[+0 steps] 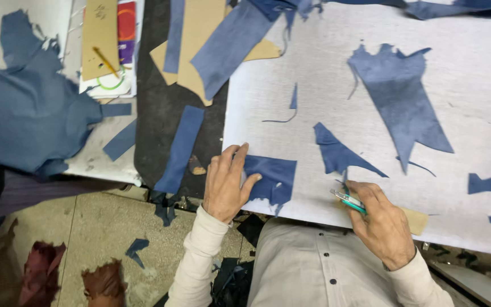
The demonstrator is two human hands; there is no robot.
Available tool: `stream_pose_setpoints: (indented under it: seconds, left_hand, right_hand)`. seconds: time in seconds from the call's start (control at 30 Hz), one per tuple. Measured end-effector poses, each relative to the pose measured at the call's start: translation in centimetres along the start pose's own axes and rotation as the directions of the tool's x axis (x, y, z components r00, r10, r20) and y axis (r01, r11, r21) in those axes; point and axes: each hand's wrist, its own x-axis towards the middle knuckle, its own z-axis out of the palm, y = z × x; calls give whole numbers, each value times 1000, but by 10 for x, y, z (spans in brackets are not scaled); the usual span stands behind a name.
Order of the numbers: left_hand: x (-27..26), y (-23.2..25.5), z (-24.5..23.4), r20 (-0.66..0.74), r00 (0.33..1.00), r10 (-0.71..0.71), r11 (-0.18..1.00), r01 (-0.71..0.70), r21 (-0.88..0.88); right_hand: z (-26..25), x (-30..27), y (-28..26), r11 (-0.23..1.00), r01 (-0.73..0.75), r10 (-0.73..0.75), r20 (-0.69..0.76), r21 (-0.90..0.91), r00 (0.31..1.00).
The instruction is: The person uses a utility knife to cut blue fabric along the edges of cardboard templates placed on a worktable. They repeatedly position different templates, trace the outlines, and remove the cut fabric pieces.
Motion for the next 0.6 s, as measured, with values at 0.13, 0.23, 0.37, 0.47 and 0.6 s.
stream_pose_setpoints:
  seconds: [0.13, 0.23, 0.37, 0.47, 0.6]
  left_hand:
    - [18, 7, 14, 286, 955, -82, 997, 80, 18]
    - [34, 7, 12, 422, 899, -117, 993, 110, 41]
    - [86, 17, 33, 148, 987, -54, 998, 57, -18]
    - [135, 19, 67, -27, 999, 24, 993, -20, 120]
    - [151, 31, 96, -33, 999, -11, 991, 15, 134]
  right_hand:
    - [-24, -15, 21, 996, -30, 27, -32, -79, 999]
    - [-32, -22, 36, 972, -155, 168, 65, -178, 984]
    - [-33, -25, 59, 982, -154, 163, 70, -114, 984]
    - [-25, -27, 79, 979, -176, 188, 119, -103, 975]
    - [-31, -30, 107, 952, -289, 261, 226, 101, 938]
